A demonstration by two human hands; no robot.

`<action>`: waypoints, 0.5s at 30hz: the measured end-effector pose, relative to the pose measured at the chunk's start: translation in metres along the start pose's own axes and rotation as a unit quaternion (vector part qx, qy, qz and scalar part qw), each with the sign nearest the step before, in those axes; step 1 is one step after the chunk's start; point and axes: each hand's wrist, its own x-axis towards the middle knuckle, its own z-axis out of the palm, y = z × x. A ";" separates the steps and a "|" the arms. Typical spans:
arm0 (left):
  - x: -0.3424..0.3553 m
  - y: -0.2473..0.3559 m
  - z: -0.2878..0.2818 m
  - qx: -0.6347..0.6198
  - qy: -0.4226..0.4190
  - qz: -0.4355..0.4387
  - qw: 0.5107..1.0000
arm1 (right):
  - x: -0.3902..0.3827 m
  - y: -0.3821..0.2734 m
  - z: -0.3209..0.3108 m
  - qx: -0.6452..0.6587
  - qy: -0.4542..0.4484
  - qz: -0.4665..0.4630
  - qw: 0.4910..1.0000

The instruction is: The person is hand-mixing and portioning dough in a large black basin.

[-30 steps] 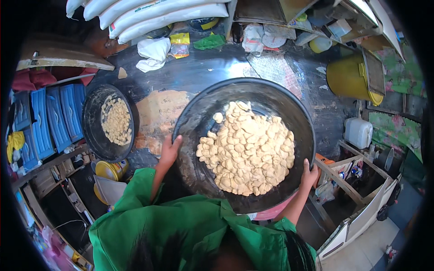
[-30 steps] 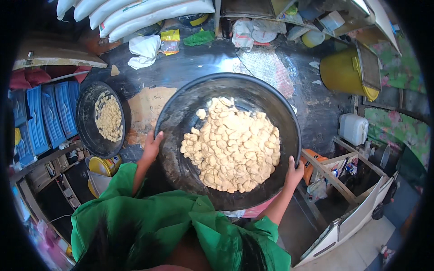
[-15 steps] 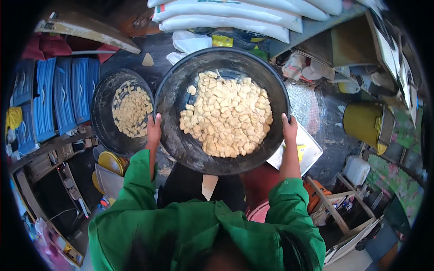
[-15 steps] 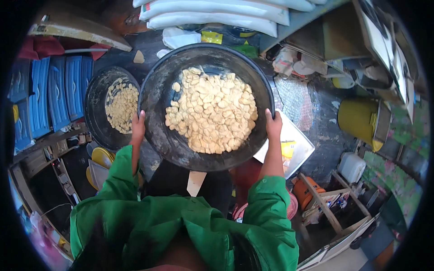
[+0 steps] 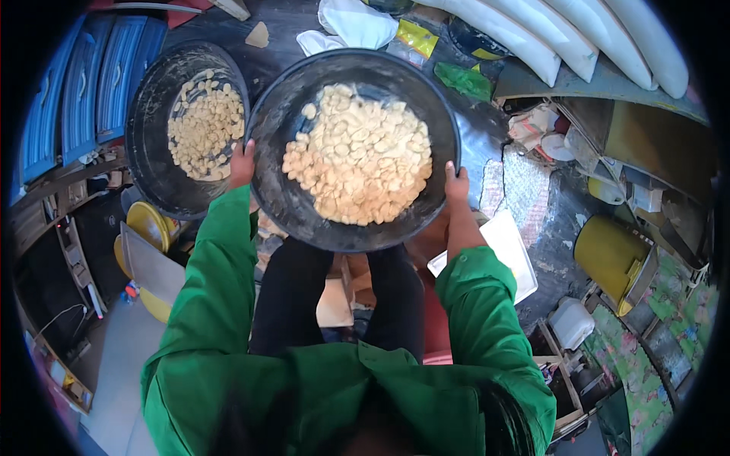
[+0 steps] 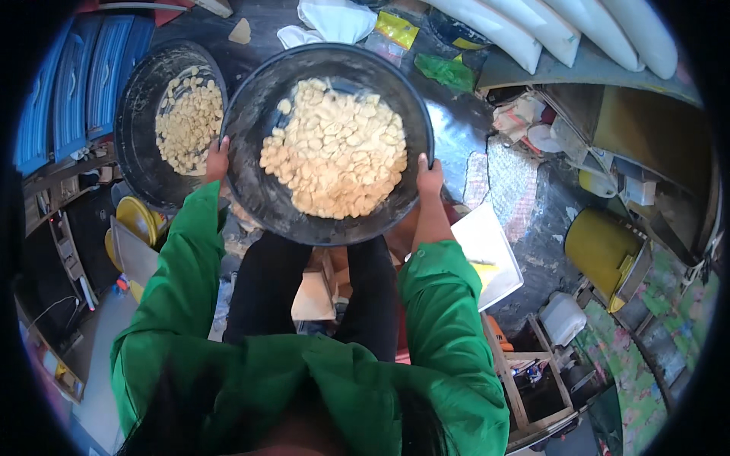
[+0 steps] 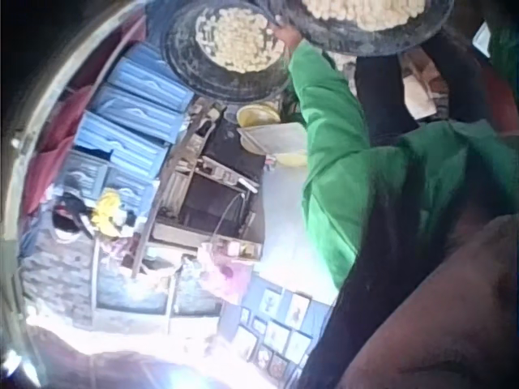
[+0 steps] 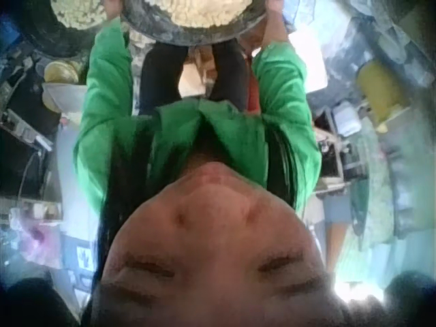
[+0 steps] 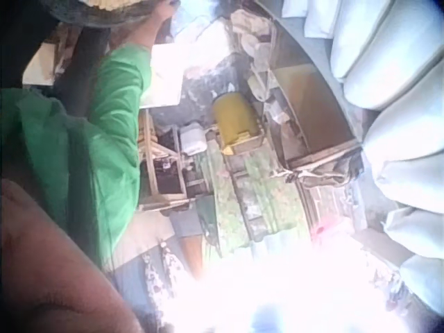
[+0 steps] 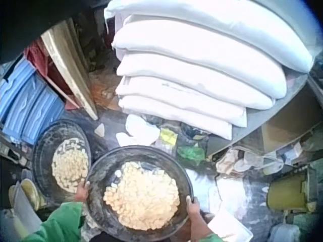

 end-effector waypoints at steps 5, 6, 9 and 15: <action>0.004 -0.130 -0.016 0.028 0.055 0.024 0.998 | -0.008 0.001 0.085 0.021 -0.072 0.004 0.997; 0.003 -0.146 -0.014 0.068 0.061 0.032 0.995 | -0.012 0.003 0.094 0.024 -0.085 0.016 0.996; 0.001 -0.151 0.011 0.052 0.019 -0.025 0.998 | -0.006 0.049 0.112 0.012 -0.039 -0.007 0.999; 0.029 -0.195 -0.001 0.115 -0.183 0.075 0.974 | -0.024 0.085 0.146 0.012 -0.032 0.001 0.999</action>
